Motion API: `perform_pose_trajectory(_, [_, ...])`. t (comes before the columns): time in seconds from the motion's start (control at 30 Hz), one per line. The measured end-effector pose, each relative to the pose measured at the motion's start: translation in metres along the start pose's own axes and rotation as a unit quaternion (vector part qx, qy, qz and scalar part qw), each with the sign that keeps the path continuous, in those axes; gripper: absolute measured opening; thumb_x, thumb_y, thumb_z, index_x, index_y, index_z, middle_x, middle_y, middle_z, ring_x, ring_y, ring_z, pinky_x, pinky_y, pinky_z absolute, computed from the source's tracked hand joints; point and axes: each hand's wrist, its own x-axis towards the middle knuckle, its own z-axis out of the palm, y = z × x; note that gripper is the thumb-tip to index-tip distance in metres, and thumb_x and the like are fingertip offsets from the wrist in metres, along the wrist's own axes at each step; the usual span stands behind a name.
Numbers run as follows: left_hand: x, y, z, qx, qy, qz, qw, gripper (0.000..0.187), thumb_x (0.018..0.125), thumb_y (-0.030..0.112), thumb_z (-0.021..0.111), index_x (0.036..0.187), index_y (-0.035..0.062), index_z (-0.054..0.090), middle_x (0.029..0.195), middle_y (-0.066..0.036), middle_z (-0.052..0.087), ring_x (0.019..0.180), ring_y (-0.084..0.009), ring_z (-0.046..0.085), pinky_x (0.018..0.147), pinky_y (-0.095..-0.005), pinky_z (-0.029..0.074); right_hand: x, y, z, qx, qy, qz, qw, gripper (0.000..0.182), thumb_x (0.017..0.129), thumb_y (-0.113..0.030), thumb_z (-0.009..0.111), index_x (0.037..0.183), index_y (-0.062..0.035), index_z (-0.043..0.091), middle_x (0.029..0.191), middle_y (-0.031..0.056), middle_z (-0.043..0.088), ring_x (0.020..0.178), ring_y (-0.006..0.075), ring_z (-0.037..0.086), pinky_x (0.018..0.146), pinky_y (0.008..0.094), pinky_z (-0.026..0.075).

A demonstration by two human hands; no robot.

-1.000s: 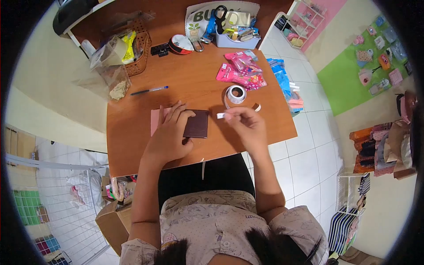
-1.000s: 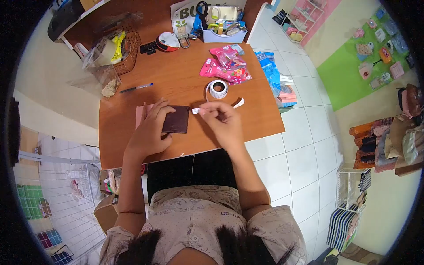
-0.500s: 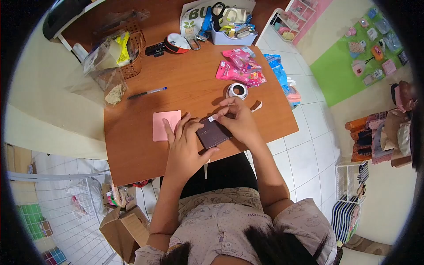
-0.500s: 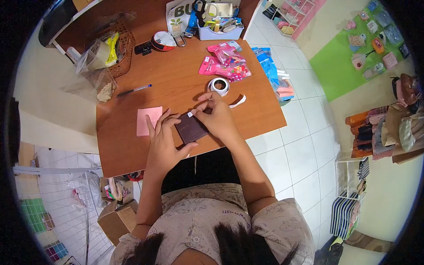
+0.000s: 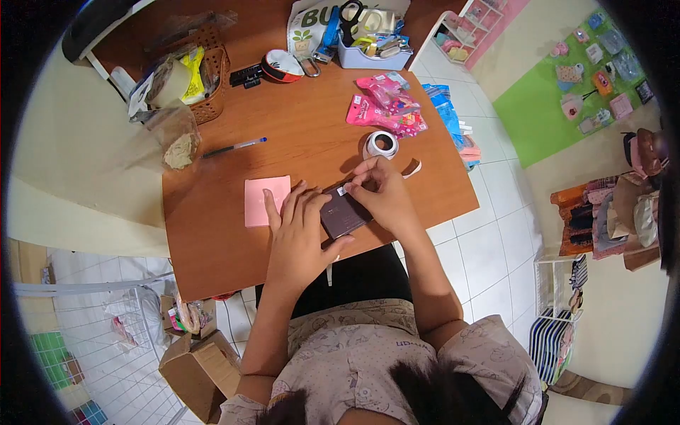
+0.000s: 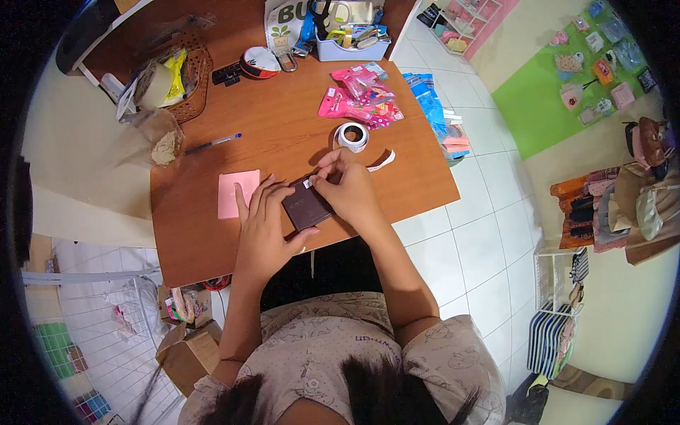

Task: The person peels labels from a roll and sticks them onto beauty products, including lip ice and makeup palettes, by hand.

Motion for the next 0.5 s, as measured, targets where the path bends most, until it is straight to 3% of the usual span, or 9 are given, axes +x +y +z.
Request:
perform_pose_trajectory(0.23, [0.004,0.008,-0.005,0.055,-0.034,0.012,0.998,0.066,0.077,0.039,0.071,0.135,0.0134,0.052,0.128,-0.015,0.049,0.132,-0.0337,0.038,0.115,-0.0629,0.006,-0.002,0.004,0.006,-0.012,0.028,-0.051,0.998,0.027,0.077,-0.001,0.071,0.097,0.0017,0.053,0.075,0.0090,0.063,0.069,0.0167,0.061,0.065,0.0292,0.048])
perform_pose_trajectory(0.4, [0.005,0.010,-0.006,0.083,-0.040,0.023,0.995,0.068,0.075,0.037,0.071,0.135,0.0124,0.053,0.127,-0.016,0.049,0.130,-0.0359,0.039,0.113,-0.0636,0.011,-0.003,0.003,0.008,-0.020,0.034,-0.039,0.998,0.025,0.078,-0.002,0.070,0.095,0.0009,0.053,0.075,0.0106,0.063,0.069,0.0196,0.062,0.064,0.0316,0.048])
perform_pose_trajectory(0.5, [0.006,0.012,-0.009,0.094,-0.046,0.027,0.994,0.068,0.074,0.037,0.072,0.134,0.0113,0.054,0.126,-0.017,0.050,0.129,-0.0363,0.040,0.113,-0.0636,0.014,-0.005,-0.006,0.008,-0.084,0.054,-0.092,0.991,0.024,0.078,-0.003,0.070,0.094,0.0011,0.053,0.074,0.0130,0.063,0.069,0.0250,0.063,0.064,0.0339,0.049])
